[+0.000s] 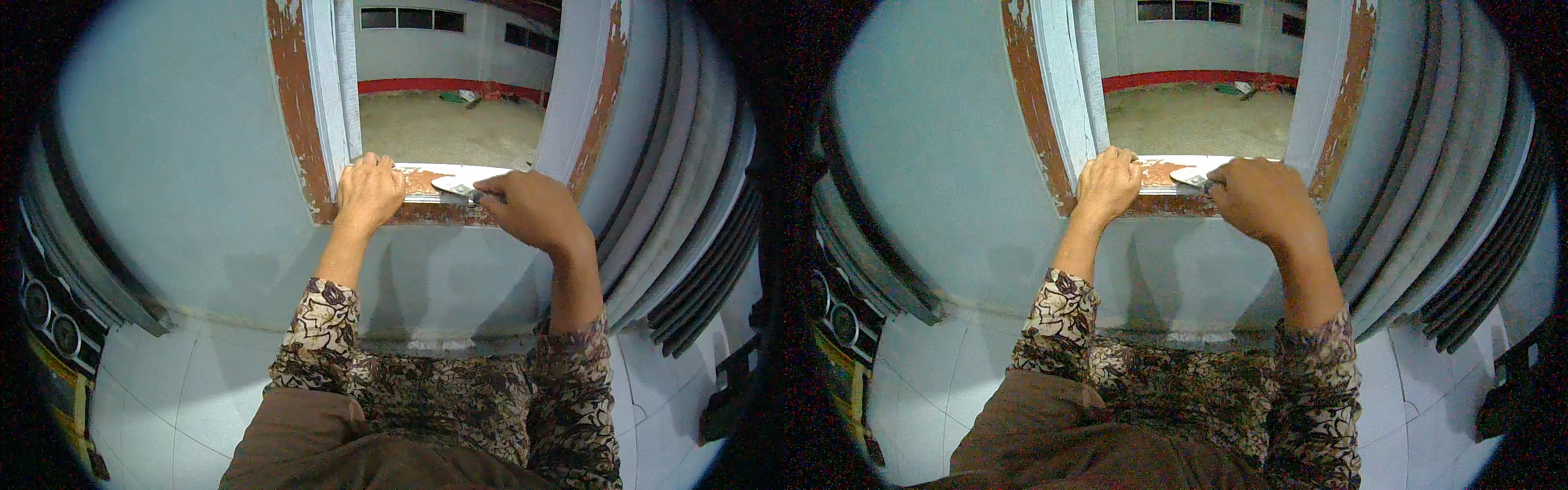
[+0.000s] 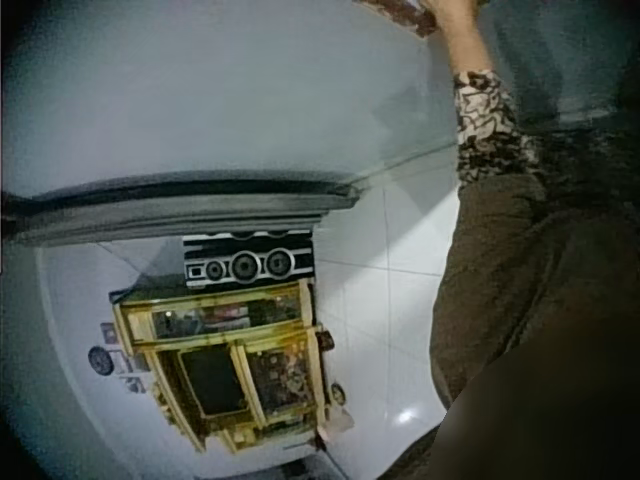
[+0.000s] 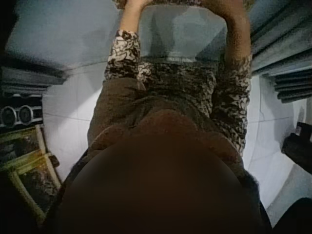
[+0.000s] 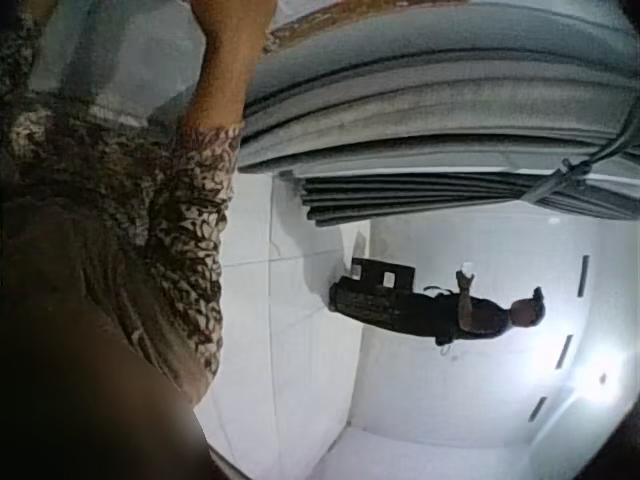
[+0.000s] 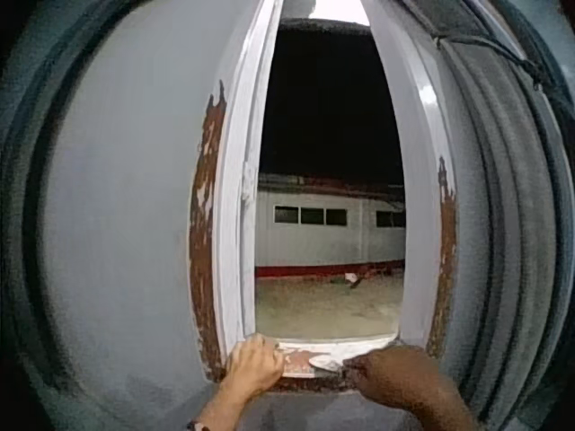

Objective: The person scrapes old paint from a window frame using a metal scraper. They work along the bottom and side edges, removing flakes and residue.

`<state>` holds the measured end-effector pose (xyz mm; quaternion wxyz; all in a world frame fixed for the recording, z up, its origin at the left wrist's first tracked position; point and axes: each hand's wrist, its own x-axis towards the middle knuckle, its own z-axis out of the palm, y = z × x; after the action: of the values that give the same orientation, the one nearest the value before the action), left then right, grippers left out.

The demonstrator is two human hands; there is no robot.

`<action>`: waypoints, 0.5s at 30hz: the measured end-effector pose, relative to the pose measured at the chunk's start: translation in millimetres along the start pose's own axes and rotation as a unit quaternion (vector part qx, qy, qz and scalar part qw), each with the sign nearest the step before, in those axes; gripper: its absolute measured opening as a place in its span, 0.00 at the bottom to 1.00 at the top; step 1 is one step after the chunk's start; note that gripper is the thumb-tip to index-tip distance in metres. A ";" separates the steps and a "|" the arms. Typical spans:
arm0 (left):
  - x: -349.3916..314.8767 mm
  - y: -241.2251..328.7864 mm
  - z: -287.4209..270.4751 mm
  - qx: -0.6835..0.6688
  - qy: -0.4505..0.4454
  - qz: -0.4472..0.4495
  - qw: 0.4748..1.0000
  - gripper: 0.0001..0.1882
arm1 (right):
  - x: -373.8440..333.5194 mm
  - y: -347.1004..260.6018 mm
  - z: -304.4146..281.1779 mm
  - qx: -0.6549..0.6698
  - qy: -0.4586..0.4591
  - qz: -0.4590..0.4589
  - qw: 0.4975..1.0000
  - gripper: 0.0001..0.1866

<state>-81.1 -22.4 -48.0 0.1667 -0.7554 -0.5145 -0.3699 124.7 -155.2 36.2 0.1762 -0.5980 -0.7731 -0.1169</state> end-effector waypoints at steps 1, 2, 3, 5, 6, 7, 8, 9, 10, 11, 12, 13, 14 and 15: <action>-0.4 0.2 0.1 0.003 0.004 -0.001 1.000 0.16 | 4.5 -2.2 -2.0 -0.001 -0.018 0.007 1.000 0.16; 0.0 0.0 0.0 0.005 0.006 -0.002 1.000 0.16 | 4.8 -3.6 -4.1 0.010 -0.018 -0.003 1.000 0.16; -0.1 0.0 0.3 0.007 0.009 -0.004 1.000 0.16 | 5.7 -5.0 -5.0 -0.013 -0.036 0.015 0.999 0.16; -0.1 -0.2 0.7 0.002 0.002 -0.005 1.000 0.16 | 3.5 -6.7 -6.0 -0.035 -0.036 0.012 0.999 0.16; -0.2 -0.2 0.8 -0.002 0.009 -0.002 1.000 0.16 | 3.5 -8.0 -5.8 -0.034 -0.032 0.014 0.999 0.16; 0.0 -0.3 0.7 -0.002 0.007 -0.003 1.000 0.16 | 2.1 -8.4 -5.7 -0.035 -0.024 0.013 0.999 0.16; -0.7 -0.2 0.6 -0.005 0.013 0.000 1.000 0.16 | 4.0 -9.7 -5.1 -0.052 -0.047 0.040 0.997 0.16; -1.0 -0.2 0.4 -0.006 0.016 0.002 1.000 0.16 | 4.4 -9.8 -5.1 -0.035 -0.024 0.009 0.999 0.16; -1.1 -0.1 0.2 -0.010 0.016 0.003 1.000 0.16 | 8.2 -10.5 -5.0 -0.033 -0.030 0.010 0.999 0.16; -1.4 -0.2 0.4 -0.012 0.020 0.003 1.000 0.15 | 13.1 -10.6 -4.9 -0.032 -0.029 0.013 0.999 0.16; -1.2 -0.5 0.8 -0.016 0.024 0.000 1.000 0.15 | 13.8 -9.2 -5.5 -0.024 -0.027 -0.001 0.999 0.16; -1.4 -0.7 1.7 -0.014 0.029 0.003 0.999 0.15 | 17.2 -8.0 -5.2 -0.034 -0.045 0.014 0.998 0.16; -1.6 -1.1 2.7 -0.013 0.032 0.004 0.999 0.15 | 16.2 -5.2 -5.7 -0.033 -0.047 0.015 0.998 0.16; -1.8 -1.5 3.9 -0.011 0.034 0.004 0.999 0.15 | 15.3 -2.5 -5.0 -0.034 -0.060 0.022 0.997 0.16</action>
<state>-81.3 -20.5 -52.1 0.1770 -0.7460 -0.5016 -0.4007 119.5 -144.3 47.2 0.1118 -0.6262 -0.7646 -0.1034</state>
